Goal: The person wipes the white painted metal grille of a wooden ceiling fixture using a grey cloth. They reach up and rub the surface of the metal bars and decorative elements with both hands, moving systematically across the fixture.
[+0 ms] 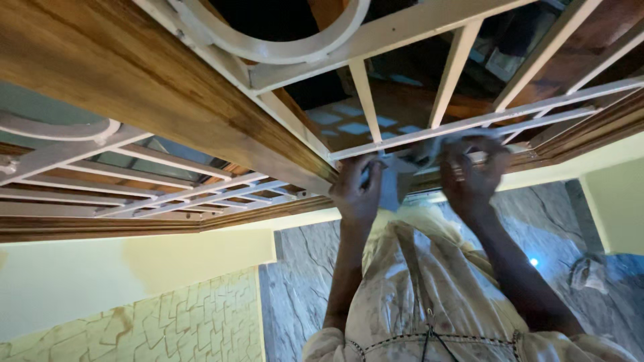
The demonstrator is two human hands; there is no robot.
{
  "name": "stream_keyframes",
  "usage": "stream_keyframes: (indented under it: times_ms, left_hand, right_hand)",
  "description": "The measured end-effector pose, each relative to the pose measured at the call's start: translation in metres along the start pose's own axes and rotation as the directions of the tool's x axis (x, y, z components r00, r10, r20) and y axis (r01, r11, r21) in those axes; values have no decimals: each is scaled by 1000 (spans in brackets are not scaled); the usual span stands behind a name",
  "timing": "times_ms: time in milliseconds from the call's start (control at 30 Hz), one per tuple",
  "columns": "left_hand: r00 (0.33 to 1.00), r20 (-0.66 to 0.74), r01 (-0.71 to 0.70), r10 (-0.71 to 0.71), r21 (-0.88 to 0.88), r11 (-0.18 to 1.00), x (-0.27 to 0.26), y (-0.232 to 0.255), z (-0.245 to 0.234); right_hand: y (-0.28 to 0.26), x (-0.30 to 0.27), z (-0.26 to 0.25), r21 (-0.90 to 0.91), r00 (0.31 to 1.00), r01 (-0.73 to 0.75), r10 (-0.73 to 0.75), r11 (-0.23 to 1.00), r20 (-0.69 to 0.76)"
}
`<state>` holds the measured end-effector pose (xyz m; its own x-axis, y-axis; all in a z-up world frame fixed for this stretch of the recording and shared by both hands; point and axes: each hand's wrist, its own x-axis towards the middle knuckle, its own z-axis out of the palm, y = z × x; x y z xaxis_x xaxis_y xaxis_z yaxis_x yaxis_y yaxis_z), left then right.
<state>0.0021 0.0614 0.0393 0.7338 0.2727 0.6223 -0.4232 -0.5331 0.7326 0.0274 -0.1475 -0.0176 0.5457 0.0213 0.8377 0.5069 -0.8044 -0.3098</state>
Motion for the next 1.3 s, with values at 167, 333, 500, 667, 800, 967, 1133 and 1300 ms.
stream_keyframes:
  times_ms: [167,333,500,667,800,967,1133,1300]
  left_hand:
    - [999,-45,-18,24,124,992,-1,-8,5]
    - [998,-19,58,-57,18,998,-2,5,6]
    - [990,125,-58,66,-70,996,-10,20,26]
    - [943,261,-166,206,-168,972,-24,41,64]
    - [958,227,-138,174,-164,977,-15,37,59]
    - [984,176,-11,29,-104,995,-5,26,30]
    - [983,182,63,-25,-207,976,-10,27,26]
    - [974,226,49,-13,-157,986,-19,17,26]
  right_hand:
    - [5,-6,3,137,998,28,-36,990,53]
    - [45,-16,-5,411,899,-381,436,828,-46]
    - [57,-3,-64,-148,991,-104,90,983,-96]
    - [72,16,-61,-20,960,-203,195,979,-202]
    - [74,20,-50,103,969,-209,220,973,-116]
    - [74,7,-36,366,904,-412,425,835,46]
    - [78,1,-35,431,879,-462,466,775,105]
    - [82,-10,-37,54,952,-295,288,954,106]
